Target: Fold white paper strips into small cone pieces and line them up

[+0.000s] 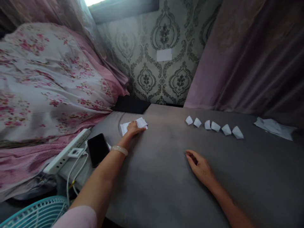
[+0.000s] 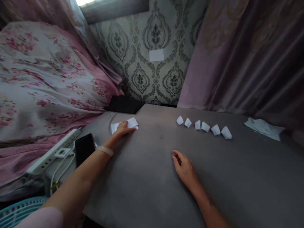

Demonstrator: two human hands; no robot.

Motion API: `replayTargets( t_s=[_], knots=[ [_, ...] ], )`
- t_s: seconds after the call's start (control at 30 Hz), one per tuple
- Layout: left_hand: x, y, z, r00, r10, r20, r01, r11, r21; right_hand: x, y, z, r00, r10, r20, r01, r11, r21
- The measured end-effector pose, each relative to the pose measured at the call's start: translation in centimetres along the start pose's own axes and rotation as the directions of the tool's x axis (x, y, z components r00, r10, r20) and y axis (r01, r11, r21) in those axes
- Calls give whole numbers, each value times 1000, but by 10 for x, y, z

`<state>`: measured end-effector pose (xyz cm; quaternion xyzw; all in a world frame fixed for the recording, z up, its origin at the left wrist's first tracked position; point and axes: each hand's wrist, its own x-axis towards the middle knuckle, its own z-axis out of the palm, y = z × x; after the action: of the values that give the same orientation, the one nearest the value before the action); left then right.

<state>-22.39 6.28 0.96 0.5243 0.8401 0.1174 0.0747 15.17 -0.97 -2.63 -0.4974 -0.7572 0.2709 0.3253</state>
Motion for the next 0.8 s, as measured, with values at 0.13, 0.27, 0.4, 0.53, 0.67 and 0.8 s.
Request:
replayTargets(
  t_s=[0.13, 0.27, 0.4, 0.53, 0.67, 0.8],
  knots=[
    [1, -3, -1, 1000, 27, 12, -27, 999, 43, 0, 1, 0, 1000, -13, 6, 13, 1000, 0],
    [-4, -3, -4, 997, 75, -2, -74, 994, 85, 0, 1, 1, 999, -47, -7, 47, 999, -8],
    [-13, -2, -3, 984, 172, -47, -164, 977, 137, 0, 1, 1, 998, -68, -12, 67, 998, -16],
    [-18, -2, -1, 971, 228, -67, -213, 960, 182, 0, 1, 1, 996, -85, -16, 85, 996, -18],
    [-15, -4, -4, 967, 246, -60, -229, 951, 209, -1, 0, 1, 996, -92, -21, 92, 996, -20],
    [-9, -6, -11, 966, 257, -22, -247, 946, 212, -1, -2, 0, 995, -102, -19, 101, 994, -27]
  ],
)
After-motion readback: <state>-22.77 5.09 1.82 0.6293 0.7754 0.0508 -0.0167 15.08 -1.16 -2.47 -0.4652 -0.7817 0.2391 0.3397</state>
